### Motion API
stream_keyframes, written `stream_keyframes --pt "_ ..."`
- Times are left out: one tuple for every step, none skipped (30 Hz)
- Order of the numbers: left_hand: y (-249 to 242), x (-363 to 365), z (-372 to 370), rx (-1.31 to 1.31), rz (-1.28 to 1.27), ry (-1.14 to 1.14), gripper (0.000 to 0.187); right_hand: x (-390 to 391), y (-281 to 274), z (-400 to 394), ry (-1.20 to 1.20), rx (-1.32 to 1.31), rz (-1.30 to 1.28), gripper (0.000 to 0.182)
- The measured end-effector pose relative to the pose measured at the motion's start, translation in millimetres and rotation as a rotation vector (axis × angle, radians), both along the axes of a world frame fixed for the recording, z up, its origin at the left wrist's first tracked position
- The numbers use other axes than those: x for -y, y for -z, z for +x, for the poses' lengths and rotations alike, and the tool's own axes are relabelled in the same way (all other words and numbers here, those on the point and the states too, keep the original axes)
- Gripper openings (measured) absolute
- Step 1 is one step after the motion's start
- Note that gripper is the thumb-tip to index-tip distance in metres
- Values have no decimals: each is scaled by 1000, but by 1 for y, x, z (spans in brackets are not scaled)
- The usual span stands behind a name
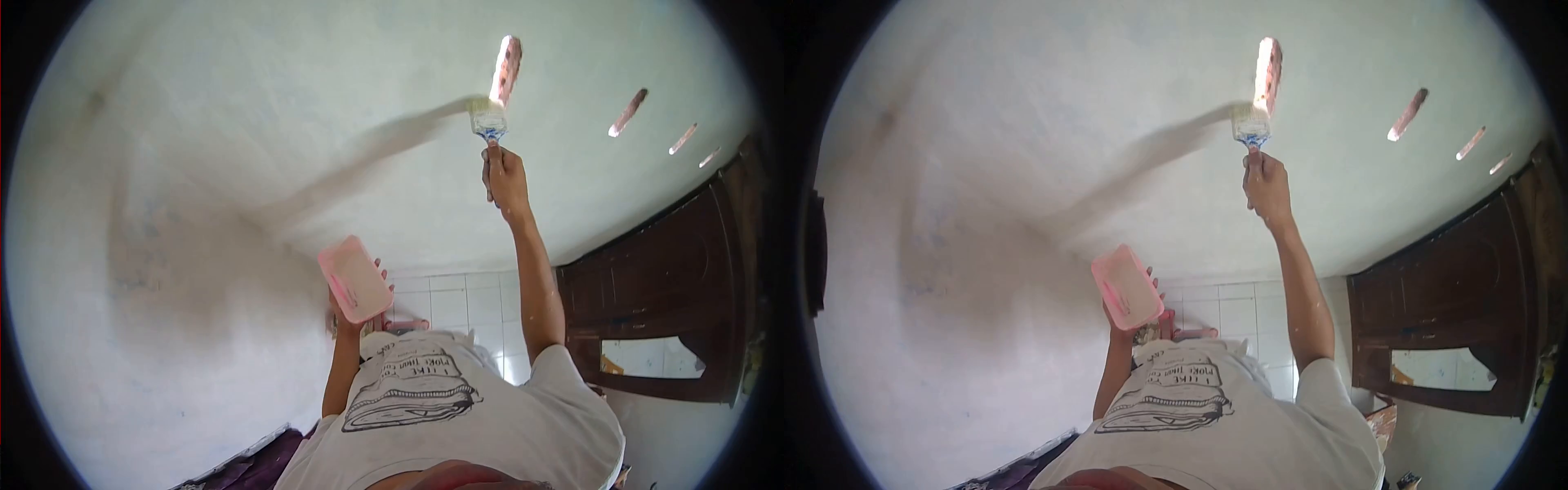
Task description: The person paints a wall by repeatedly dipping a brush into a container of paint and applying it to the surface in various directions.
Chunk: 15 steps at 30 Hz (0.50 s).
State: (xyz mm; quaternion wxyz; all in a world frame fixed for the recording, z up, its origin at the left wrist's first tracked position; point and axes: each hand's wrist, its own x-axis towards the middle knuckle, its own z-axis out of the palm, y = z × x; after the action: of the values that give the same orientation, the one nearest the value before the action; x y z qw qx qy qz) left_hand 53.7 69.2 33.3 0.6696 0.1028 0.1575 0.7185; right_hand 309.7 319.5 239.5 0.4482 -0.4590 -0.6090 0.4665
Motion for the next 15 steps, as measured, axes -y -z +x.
stream_keyframes --pt "1 -2 2 3 21 -8 80 5 -13 -3 26 48 136 52" --pt "1 -3 2 22 -6 -34 80 7 -14 -7 43 9 219 51" --pt "2 -2 2 41 -40 -56 81 4 -3 -11 51 -12 203 48" --pt "2 -2 3 39 -31 -60 81 -5 24 -17 35 31 178 46" --pt "0 -2 3 61 -1 -48 79 -15 63 -24 23 72 149 44" --pt "-2 0 2 83 25 -33 78 -25 121 -35 48 97 160 45" --pt "-5 3 1 82 28 -26 78 -29 171 -43 75 125 171 46" --pt "-8 4 2 51 16 -25 77 -20 198 -49 48 161 -26 44" --pt "-10 2 2 20 7 -23 77 -12 203 -54 24 196 -219 42" --pt "-9 0 1 22 20 -14 77 -17 203 -54 -121 40 -500 40" --pt "-9 0 1 16 6 -25 77 -20 204 -52 -269 -125 -782 38" --pt "-9 3 1 7 -14 -35 78 -19 193 -55 -253 -24 -649 35" --pt "-8 3 1 4 -8 -25 78 -25 170 -57 -240 -56 -577 34" --pt "-7 0 3 48 -7 -40 78 -37 136 -57 -230 -87 -498 33" --pt "-8 1 2 91 -18 -53 78 -41 83 -55 -217 -72 -378 31"
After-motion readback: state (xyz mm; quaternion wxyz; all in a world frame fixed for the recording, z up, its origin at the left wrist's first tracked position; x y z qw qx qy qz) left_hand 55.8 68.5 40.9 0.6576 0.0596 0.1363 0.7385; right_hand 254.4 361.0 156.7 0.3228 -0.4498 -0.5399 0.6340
